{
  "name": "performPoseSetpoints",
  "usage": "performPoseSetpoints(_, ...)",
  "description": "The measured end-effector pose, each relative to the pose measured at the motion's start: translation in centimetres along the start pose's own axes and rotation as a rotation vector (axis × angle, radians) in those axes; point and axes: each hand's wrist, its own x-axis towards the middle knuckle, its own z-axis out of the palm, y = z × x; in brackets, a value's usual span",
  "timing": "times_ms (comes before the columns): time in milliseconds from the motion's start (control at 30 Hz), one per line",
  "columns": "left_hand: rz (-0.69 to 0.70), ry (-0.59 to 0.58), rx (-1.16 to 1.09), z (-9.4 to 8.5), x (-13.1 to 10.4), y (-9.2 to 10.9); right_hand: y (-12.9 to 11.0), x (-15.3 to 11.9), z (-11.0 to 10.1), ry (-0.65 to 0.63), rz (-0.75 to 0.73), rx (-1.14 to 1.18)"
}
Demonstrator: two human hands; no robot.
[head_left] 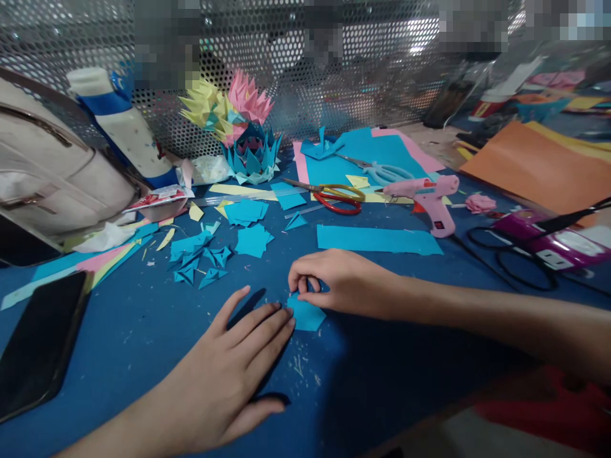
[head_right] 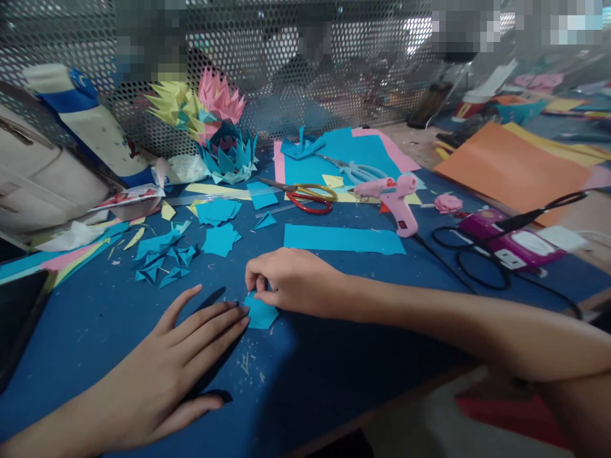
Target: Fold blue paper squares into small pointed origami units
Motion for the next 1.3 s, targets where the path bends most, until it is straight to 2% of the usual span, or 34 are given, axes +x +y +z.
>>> performPoseSetpoints(267,0.006,-0.024,0.006,0.1,0.0,-0.1,-0.5,-0.7,0.4,0.042,-0.043,-0.134)
performPoseSetpoints(433,-0.022,0.006,-0.042,0.3,-0.1,-0.1,-1.2,-1.1,0.9,0.051,-0.101,-0.38)
performPoseSetpoints(533,-0.022,0.01,-0.048,0.3,-0.2,-0.1,-1.4,-1.2,1.0,0.052,-0.118,-0.449)
performPoseSetpoints(733,-0.02,-0.011,-0.029,0.3,-0.2,-0.1,-1.0,-0.8,0.9,0.05,-0.037,-0.283)
performPoseSetpoints(833,-0.013,-0.012,-0.04,0.2,-0.2,-0.1,-0.7,-0.7,1.0,0.079,-0.054,-0.307)
performPoseSetpoints(933,-0.007,-0.027,-0.035,0.2,-0.2,-0.1,-0.6,-0.5,0.7,0.063,-0.14,-0.402)
performPoseSetpoints(1100,0.002,-0.004,-0.041,0.2,-0.2,-0.2,0.5,0.1,-0.7,-0.097,-0.38,-0.428)
performPoseSetpoints(1300,-0.021,-0.02,-0.033,0.3,-0.1,-0.2,2.0,0.6,-1.2,-0.134,-0.373,-0.198)
